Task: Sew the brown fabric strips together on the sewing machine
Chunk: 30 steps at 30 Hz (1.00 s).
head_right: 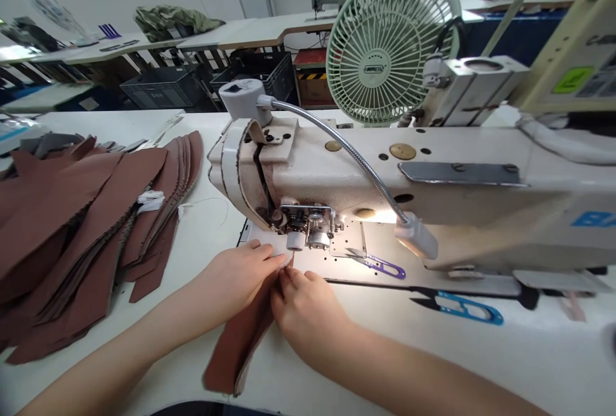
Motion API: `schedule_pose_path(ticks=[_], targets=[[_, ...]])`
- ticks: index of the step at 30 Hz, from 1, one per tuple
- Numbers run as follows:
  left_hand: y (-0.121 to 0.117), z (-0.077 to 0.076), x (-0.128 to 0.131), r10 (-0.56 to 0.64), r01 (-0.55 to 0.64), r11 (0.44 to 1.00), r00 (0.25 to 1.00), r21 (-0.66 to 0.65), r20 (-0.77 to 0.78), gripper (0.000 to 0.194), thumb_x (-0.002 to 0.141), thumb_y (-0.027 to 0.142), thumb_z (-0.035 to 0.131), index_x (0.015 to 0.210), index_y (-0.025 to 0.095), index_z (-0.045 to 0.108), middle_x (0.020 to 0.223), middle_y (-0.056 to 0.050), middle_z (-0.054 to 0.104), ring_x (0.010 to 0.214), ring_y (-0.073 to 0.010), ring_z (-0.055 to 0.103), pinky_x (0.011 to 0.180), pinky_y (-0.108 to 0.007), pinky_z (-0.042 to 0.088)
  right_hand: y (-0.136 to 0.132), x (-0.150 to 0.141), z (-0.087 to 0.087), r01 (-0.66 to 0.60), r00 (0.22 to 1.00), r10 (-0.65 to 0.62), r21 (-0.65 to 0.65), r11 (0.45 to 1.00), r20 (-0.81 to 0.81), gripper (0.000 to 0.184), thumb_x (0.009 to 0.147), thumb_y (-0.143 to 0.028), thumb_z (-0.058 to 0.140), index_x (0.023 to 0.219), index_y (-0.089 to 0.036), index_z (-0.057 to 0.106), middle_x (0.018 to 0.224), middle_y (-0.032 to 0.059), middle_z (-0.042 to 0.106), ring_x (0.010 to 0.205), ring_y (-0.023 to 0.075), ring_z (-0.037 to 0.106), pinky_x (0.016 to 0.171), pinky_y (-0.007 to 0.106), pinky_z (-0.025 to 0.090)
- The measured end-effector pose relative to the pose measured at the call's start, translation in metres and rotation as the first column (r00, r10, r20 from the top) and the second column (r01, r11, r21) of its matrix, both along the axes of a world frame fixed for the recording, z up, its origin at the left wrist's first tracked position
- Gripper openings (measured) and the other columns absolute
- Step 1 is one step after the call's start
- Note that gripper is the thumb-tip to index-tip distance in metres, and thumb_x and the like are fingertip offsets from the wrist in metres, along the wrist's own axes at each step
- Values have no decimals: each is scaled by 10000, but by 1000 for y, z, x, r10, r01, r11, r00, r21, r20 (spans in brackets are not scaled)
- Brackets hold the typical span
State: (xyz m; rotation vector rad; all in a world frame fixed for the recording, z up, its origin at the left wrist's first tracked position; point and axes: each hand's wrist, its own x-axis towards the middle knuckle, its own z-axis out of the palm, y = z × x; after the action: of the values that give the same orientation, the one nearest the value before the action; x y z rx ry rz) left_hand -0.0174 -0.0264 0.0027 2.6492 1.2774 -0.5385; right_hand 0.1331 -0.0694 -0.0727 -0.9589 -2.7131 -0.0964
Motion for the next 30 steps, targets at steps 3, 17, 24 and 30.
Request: schedule_pose_path(ticks=[3,17,24,30], targets=[[5,2,1,10,-10,1000,1000,-17,-13,271,842,54,439,1014,170,613,933,-74,625,865,-211,567,632,-267,443,4,0,-3,12,999,-11,5,1000,-51,213,825,-67,502,944,-102,675,1003,154,701,975,267,615,684,337,521],[21,8,-2,18,-14,997,998,-70,56,222,868,98,418,935,199,603,926,-55,606,826,-210,584,653,-282,422,10,4,8,21,1000,-17,-154,988,25,201,827,-82,542,978,-104,673,1122,192,658,1070,276,564,717,352,494],[23,10,2,37,-34,999,995,-34,97,181,869,107,443,904,182,604,948,-55,635,837,-197,583,710,-284,436,16,8,-11,31,1000,-31,31,999,-3,313,825,-84,564,1129,-68,633,1187,192,631,1108,287,548,760,365,498],[21,16,10,47,-44,999,991,-26,125,167,859,81,439,776,159,561,818,-39,623,720,-168,571,630,-258,415,9,7,-1,13,998,-11,-33,999,62,336,799,-129,583,1122,-50,632,1160,195,641,1027,273,566,704,355,498]])
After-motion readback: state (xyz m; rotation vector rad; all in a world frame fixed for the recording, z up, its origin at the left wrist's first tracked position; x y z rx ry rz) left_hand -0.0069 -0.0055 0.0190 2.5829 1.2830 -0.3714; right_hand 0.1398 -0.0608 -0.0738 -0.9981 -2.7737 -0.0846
